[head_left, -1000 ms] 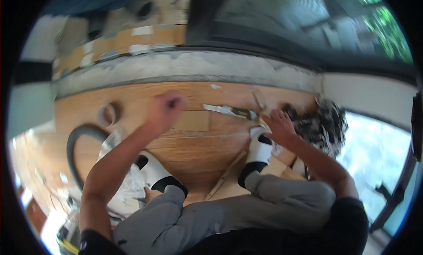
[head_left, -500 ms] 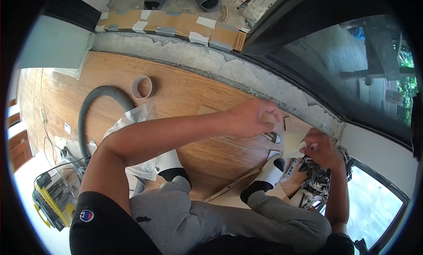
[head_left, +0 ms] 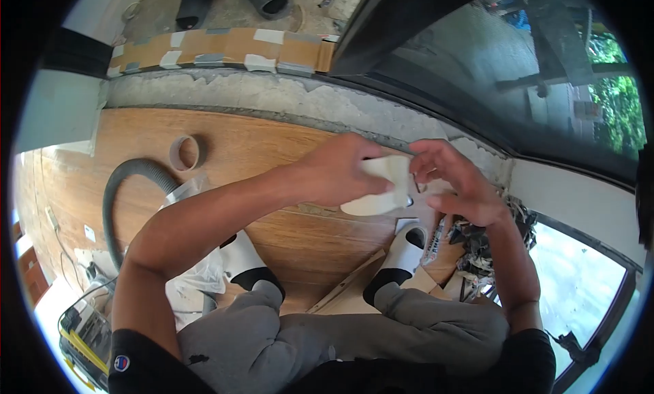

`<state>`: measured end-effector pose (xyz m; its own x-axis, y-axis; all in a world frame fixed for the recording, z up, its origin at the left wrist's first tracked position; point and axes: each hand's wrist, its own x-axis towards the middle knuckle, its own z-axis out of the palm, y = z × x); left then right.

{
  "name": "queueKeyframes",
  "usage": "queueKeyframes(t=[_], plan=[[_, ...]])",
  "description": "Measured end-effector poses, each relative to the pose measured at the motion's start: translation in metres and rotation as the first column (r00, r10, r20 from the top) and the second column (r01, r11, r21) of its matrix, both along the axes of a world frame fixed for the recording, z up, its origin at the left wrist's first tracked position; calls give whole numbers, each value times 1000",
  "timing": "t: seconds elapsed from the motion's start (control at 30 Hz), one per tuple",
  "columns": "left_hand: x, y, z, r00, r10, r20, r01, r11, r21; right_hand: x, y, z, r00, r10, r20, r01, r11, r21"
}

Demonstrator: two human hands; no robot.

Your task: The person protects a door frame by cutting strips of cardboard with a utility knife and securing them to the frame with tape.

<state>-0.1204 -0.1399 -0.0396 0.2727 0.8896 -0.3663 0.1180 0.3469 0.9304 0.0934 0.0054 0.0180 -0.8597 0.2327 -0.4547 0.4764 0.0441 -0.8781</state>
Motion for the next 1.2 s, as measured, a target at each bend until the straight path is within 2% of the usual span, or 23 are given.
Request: queueKeyframes(t=[0.03, 0.07, 0.13, 0.17, 0.23, 0.27, 0.4, 0.47, 0.6, 0.67, 0.7, 0.77, 0.9, 0.97, 1.03, 1.07, 1.13, 1.17, 1.2], plan=[[0, -1, 0, 997, 73, -39, -73, 997, 8, -2, -5, -4, 1000, -4, 20, 2, 997, 77], [1, -1, -1, 986, 147, -82, -147, 989, 15, -6, -14, -9, 1000, -13, 25, 11, 997, 82], [2, 1, -1, 979, 147, -144, -141, 989, 53, -12, -32, -22, 992, -76, 96, 42, 948, 316], [2, 2, -1, 966, 156, -207, -139, 986, 93, -13, -33, -30, 993, -77, 92, 44, 949, 313], [3, 3, -3, 958, 178, -223, -162, 983, 87, -16, -32, -45, 982, -189, 32, 178, 962, 207], [2, 2, -4, 950, 202, -236, -188, 979, 84, -18, -32, -46, 982, -187, 31, 176, 963, 205], [2, -3, -6, 961, 210, -181, -194, 976, 101, -24, -34, -43, 958, -285, 39, 282, 957, 71], [-1, -7, -7, 946, 199, -258, -117, 946, 302, -23, -36, -45, 943, -325, 78, 323, 946, 28], [-4, -8, 2, 931, 112, -347, -51, 982, 180, -25, -45, -38, 962, -250, 109, 230, 958, 169], [-10, -7, 9, 948, -33, -316, 25, 999, -30, -28, -50, -36, 965, -215, 150, 179, 958, 222], [-7, -9, 3, 948, -33, -315, 22, 999, -37, -26, -52, -38, 969, -213, 127, 181, 958, 223], [-2, -13, -8, 910, 226, -348, -173, 969, 176, -26, -55, -40, 973, -209, 100, 183, 958, 223], [-8, -12, -10, 911, 184, -370, -109, 971, 213, -31, -49, -45, 964, -254, 78, 231, 946, 228], [-7, -12, -14, 917, 214, -337, -109, 946, 304, -37, -49, -46, 957, -275, 95, 247, 941, 233], [-4, -12, -13, 898, 208, -389, -78, 942, 325, -45, -48, -38, 956, -226, 185, 146, 919, 367], [-3, -12, -12, 876, 204, -436, -46, 937, 347, -47, -48, -40, 955, -228, 188, 147, 919, 366], [-3, -10, -16, 871, 250, -422, -82, 923, 376, -49, -48, -43, 963, -133, 234, 5, 879, 478], [-4, -9, -17, 862, 300, -409, -122, 905, 407, -49, -47, -45, 962, -134, 236, 5, 878, 478], [-5, -10, -18, 863, 300, -408, -122, 905, 406, -48, -47, -48, 986, -108, 130, 13, 816, 579]])
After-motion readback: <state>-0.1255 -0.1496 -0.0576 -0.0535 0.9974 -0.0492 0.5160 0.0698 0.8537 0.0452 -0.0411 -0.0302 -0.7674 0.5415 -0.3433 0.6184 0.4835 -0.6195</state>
